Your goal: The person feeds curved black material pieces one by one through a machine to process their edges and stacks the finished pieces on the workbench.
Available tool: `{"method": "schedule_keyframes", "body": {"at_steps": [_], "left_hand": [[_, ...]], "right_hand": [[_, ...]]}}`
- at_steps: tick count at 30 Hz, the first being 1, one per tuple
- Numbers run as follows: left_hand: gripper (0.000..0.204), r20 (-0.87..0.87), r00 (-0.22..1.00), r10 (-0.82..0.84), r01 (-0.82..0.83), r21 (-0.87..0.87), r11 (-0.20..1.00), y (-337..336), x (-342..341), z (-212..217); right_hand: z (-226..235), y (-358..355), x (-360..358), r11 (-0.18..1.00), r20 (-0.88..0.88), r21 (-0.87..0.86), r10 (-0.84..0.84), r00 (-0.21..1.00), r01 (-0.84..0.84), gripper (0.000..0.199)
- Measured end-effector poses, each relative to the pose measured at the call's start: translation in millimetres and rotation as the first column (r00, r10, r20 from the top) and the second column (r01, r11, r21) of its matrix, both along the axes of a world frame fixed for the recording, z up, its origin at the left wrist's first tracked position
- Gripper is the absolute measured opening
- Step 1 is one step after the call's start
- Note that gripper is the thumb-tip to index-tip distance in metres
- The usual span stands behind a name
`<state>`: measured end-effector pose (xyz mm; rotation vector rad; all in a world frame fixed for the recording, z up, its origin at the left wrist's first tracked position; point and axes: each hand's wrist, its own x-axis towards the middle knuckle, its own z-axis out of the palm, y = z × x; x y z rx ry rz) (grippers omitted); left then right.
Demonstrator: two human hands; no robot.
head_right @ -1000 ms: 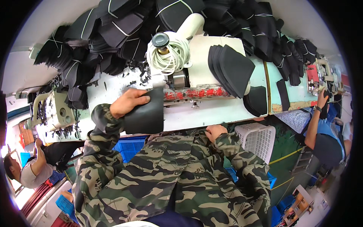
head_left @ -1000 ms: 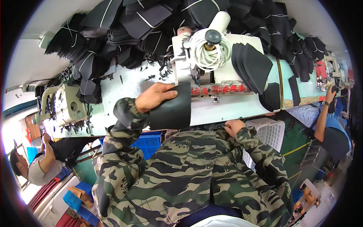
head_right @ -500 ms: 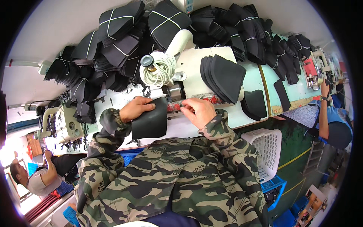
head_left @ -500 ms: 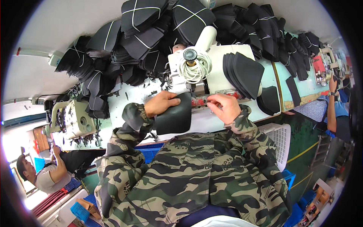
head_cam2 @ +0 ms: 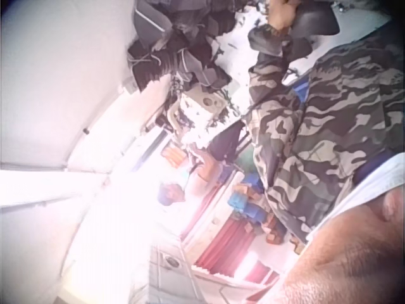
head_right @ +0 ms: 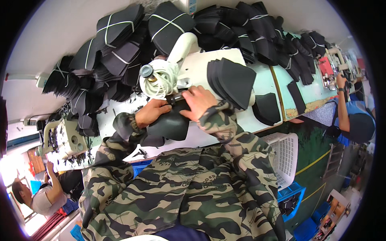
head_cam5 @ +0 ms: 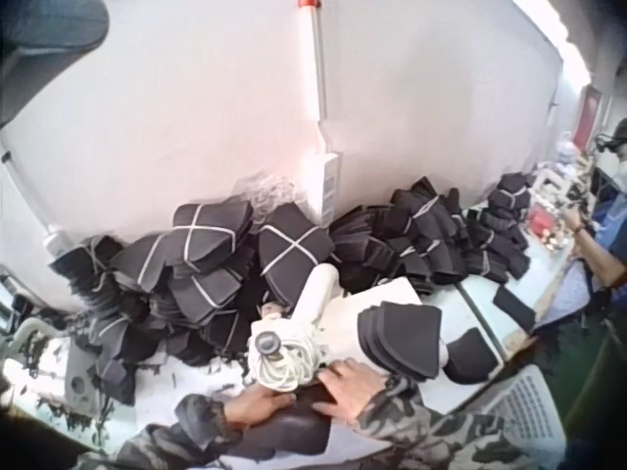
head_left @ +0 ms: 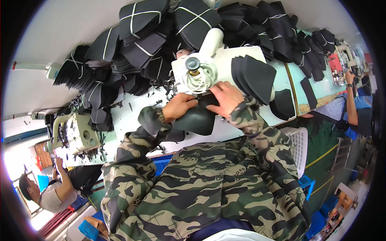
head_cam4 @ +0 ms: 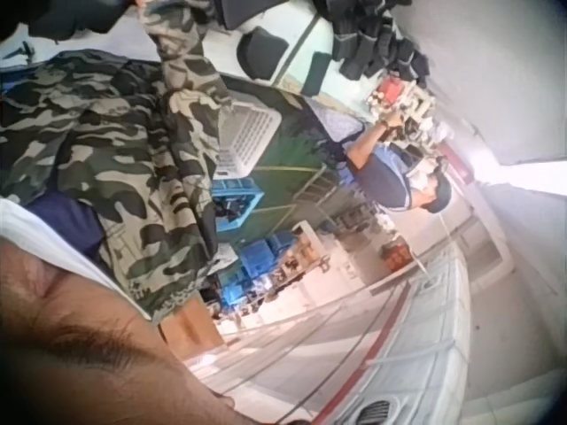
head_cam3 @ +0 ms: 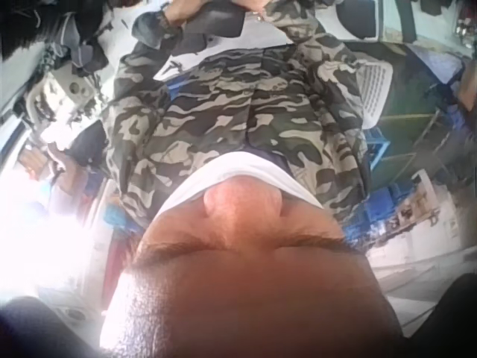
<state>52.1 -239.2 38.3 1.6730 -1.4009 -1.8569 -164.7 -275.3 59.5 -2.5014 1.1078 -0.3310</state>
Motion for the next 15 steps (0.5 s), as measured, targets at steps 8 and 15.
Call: {"method": "schedule_keyframes", "body": {"at_steps": [8, 15], "left_hand": [[0.024, -0.065, 0.994, 0.086, -0.066, 0.27, 0.961, -6.1, 4.8, 19.4], [0.026, 0.375, 0.914, 0.154, 0.035, -0.451, 0.892, 0.9, 47.9, -14.5]], "right_hand": [[7.4, 15.7, -16.8, 0.901, 0.042, 0.411, -0.168, 0.985, 0.136, 0.03], [44.0, 26.0, -65.1, 0.939, 0.487, 0.137, -0.34, 0.804, 0.314, 0.011]]}}
